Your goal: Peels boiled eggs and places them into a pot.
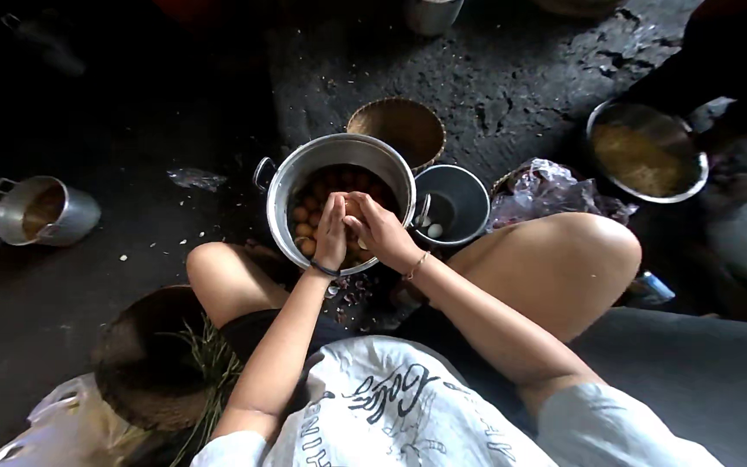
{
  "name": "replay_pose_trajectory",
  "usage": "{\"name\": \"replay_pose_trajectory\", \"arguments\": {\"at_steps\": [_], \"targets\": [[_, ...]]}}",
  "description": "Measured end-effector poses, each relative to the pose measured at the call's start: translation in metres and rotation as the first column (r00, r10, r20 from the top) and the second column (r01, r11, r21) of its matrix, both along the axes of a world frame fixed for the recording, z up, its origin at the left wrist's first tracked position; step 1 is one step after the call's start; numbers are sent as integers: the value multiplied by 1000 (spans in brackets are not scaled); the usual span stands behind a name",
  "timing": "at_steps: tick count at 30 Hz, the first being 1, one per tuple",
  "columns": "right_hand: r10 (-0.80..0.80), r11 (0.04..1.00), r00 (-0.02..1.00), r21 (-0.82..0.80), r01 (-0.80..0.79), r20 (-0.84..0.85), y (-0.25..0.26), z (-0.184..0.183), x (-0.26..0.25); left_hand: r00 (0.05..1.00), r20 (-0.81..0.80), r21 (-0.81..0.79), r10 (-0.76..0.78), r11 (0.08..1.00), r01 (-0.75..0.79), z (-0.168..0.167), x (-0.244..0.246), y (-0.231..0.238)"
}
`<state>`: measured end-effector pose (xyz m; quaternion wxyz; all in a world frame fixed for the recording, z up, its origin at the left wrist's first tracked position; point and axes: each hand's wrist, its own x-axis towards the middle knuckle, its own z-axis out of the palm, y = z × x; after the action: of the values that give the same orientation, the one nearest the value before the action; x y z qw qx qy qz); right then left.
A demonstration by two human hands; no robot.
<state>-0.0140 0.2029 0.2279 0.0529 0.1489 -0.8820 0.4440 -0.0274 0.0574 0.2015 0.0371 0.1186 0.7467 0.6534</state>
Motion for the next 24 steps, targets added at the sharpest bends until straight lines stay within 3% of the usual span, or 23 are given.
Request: {"name": "replay_pose_trajectory", "arguments": {"at_steps": [3,7,13,17,24], "targets": [[-17,1000,1000,16,17,-13,-3,3,-2,1000,26,51,-8,999,7,-2,-4,0],[-43,999,996,-21,41,-74,-5,1,-3,998,60,0,23,1000,-23,6,-4,2],[-51,999,998,2,51,35,2,13,-4,991,-54,-50,122,991,-125,14,-12,8],[-37,999,998,33,39,-46,3,9,-4,989,-55,-84,138,986,-142,15,-15,8],[-73,993,996,87,77,-41,0,8,-1,991,-67,-113,114,986,-121,5,-15,7]]}}
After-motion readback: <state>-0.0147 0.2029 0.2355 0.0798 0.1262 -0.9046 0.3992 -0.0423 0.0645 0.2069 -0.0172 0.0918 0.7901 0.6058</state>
